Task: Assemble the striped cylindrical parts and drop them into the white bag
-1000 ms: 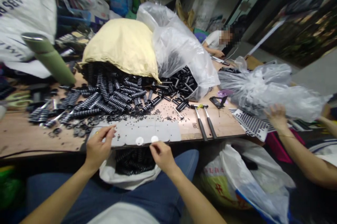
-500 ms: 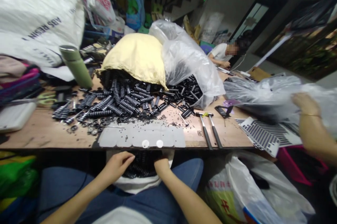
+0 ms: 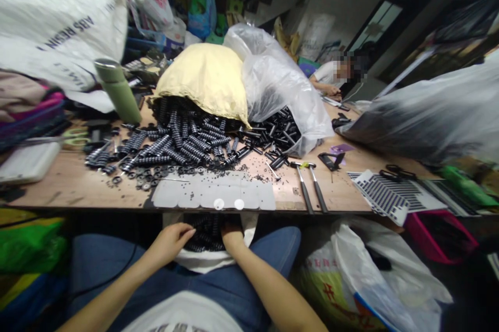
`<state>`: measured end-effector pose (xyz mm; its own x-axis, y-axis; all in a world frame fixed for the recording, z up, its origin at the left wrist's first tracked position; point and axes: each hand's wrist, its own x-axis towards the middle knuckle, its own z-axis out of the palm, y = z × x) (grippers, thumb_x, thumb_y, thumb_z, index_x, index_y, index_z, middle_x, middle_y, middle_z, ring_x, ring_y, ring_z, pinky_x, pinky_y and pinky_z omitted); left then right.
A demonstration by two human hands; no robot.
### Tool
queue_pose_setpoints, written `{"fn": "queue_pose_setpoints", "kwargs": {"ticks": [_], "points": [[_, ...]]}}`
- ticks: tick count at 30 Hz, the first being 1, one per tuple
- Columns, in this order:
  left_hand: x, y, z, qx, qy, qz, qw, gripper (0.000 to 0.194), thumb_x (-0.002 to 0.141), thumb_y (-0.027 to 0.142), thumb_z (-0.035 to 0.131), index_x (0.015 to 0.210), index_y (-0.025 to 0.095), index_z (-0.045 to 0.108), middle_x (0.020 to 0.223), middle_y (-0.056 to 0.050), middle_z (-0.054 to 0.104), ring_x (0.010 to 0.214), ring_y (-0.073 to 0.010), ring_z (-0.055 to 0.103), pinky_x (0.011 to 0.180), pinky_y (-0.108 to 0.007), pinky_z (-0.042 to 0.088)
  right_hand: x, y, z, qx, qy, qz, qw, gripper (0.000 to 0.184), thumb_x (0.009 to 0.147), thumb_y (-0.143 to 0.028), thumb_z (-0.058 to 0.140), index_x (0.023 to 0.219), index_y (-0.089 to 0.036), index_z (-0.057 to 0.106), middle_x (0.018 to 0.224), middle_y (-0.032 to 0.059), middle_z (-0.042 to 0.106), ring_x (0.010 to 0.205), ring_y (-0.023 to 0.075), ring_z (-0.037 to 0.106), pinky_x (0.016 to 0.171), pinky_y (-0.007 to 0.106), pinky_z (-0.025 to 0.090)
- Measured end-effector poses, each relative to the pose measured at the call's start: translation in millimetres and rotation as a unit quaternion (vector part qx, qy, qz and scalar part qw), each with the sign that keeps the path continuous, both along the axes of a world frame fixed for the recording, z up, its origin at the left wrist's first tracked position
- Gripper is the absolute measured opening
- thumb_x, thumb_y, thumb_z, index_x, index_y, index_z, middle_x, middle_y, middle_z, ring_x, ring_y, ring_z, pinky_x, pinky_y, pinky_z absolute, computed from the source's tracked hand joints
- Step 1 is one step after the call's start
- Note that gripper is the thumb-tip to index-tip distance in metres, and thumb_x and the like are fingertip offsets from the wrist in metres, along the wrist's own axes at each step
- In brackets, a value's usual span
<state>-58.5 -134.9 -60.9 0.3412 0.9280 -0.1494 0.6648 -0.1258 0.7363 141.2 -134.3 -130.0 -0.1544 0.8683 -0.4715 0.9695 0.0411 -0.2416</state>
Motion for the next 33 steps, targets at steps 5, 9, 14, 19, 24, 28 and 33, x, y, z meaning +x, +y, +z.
{"fn": "queue_pose_setpoints", "kwargs": {"ticks": [5, 9, 14, 19, 24, 28, 33], "points": [[3, -3, 1.7, -0.019, -0.049, 0.006, 0.999, 0.028, 0.078, 0.034, 0.044, 0.081, 0.019, 0.068, 0.08, -0.007, 0.067, 0.077, -0.0199, 0.06, 0.071, -0.029, 0.042, 5, -10, 24.7, -0.031, 0.166, -0.017, 0.986, 0.02, 0.08, -0.014, 0.05, 0.093, -0.007, 0.063, 0.095, 0.0155, 0.064, 0.09, 0.0237, 0.059, 0.079, 0.035, 0.045], [24, -3, 6.4, -0.069, -0.164, -0.029, 0.984, 0.026, 0.075, 0.034, 0.051, 0.083, 0.018, 0.069, 0.075, -0.005, 0.065, 0.073, -0.0178, 0.059, 0.069, -0.028, 0.044, 4, -19, 48.6, -0.091, 0.314, -0.005, 0.945, 0.025, 0.078, -0.033, 0.056, 0.09, -0.013, 0.063, 0.076, 0.0028, 0.065, 0.062, 0.0119, 0.059, 0.056, 0.022, 0.046], [47, 0, 17.2, -0.161, -0.252, 0.055, 0.953, 0.022, 0.064, 0.034, 0.062, 0.067, 0.012, 0.063, 0.057, -0.002, 0.059, 0.053, -0.0144, 0.054, 0.051, -0.025, 0.042, -4, -22, 70.5, -0.152, 0.528, -0.138, 0.824, 0.039, 0.051, -0.043, 0.076, 0.071, -0.013, 0.062, 0.058, -0.0031, 0.055, 0.047, 0.0057, 0.046, 0.046, 0.018, 0.038], [43, 1, 30.8, 0.124, -0.245, 0.078, 0.958, 0.013, 0.075, 0.025, 0.055, 0.069, 0.017, 0.062, 0.067, -0.003, 0.06, 0.066, -0.0143, 0.056, 0.061, -0.025, 0.045, -7, -23, 96.5, -0.2, 0.664, -0.344, 0.633, 0.06, 0.059, -0.063, 0.062, 0.1, -0.02, 0.057, 0.092, 0.0045, 0.061, 0.073, 0.0142, 0.059, 0.065, 0.03, 0.047], [47, -8, 30.4, 0.304, -0.225, 0.015, 0.926, 0.014, 0.08, 0.015, 0.048, 0.079, 0.019, 0.062, 0.073, -0.005, 0.061, 0.073, -0.0143, 0.058, 0.065, -0.025, 0.048, -21, -24, 106.6, -0.188, 0.739, -0.323, 0.56, 0.053, 0.066, -0.057, 0.06, 0.102, -0.018, 0.055, 0.09, 0.006, 0.062, 0.085, 0.0178, 0.06, 0.079, 0.034, 0.045], [39, 14, 38.1, 0.341, -0.139, -0.026, 0.929, 0.021, 0.081, 0.019, 0.047, 0.099, 0.018, 0.058, 0.089, -0.008, 0.061, 0.085, -0.0173, 0.056, 0.075, -0.029, 0.047, -15, -7, 107.0, -0.038, 0.689, -0.328, 0.645, 0.063, 0.061, -0.056, 0.062, 0.108, -0.017, 0.049, 0.106, 0.0109, 0.057, 0.098, 0.0235, 0.056, 0.088, 0.04, 0.042], [-10, 115, 52.2, 0.36, 0.148, 0.067, 0.918, 0.034, 0.079, 0.01, 0.036, 0.106, 0.018, 0.056, 0.109, -0.014, 0.052, 0.103, -0.0255, 0.045, 0.084, -0.041, 0.039, 27, 32, 107.1, 0.283, 0.348, -0.237, 0.862, 0.087, 0.049, -0.045, 0.073, 0.122, -0.012, 0.039, 0.126, 0.0167, 0.042, 0.117, 0.0287, 0.039, 0.098, 0.042, 0.034]]}}
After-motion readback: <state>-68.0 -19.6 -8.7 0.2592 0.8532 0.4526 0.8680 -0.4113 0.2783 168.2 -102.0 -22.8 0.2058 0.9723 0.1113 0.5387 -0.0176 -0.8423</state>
